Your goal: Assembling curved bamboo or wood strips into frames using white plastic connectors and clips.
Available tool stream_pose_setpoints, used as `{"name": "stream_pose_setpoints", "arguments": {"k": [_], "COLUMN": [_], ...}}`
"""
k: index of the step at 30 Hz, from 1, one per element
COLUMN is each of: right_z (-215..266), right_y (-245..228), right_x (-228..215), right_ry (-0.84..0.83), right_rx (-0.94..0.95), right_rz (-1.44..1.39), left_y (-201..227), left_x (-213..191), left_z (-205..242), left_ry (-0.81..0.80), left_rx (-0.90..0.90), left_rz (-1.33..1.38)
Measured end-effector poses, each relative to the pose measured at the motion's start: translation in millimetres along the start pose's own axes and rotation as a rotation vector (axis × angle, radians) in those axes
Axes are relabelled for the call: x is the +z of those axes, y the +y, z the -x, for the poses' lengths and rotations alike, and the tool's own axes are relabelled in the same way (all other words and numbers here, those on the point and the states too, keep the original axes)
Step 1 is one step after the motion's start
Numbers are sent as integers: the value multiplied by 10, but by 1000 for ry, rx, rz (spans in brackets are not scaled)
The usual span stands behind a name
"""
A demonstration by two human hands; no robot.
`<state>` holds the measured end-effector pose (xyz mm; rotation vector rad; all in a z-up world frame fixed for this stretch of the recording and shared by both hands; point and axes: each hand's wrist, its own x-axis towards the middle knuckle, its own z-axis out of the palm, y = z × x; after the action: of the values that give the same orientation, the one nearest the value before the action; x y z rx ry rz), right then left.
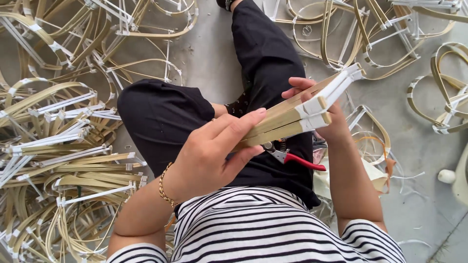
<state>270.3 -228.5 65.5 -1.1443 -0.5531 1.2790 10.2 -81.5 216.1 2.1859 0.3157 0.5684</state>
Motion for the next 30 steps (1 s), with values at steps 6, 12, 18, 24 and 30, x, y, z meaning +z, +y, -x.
{"name": "stream_pose_setpoints", "arguments": {"k": [6,12,18,24,30], "right_z": [18,41,79,264,963], "right_y": [78,133,-33,188,2562], "right_x": [-39,-25,-136,-1209,-2768], "right_ry": [1,50,10,147,578], "right_rx": [2,32,-55,-103,262], "right_rz": [146,84,-60,246,913], "left_y": [55,-16,-990,-694,-1192], "left_x": [18,-68,652,1190,1389], "left_z": [19,-66,171,-192,44], "left_ry": [9,-46,-450,-309,-327], "left_rx": [-30,-6,-378,-1493,-1116], "left_rz": [-17,74,369,1160,1114]}}
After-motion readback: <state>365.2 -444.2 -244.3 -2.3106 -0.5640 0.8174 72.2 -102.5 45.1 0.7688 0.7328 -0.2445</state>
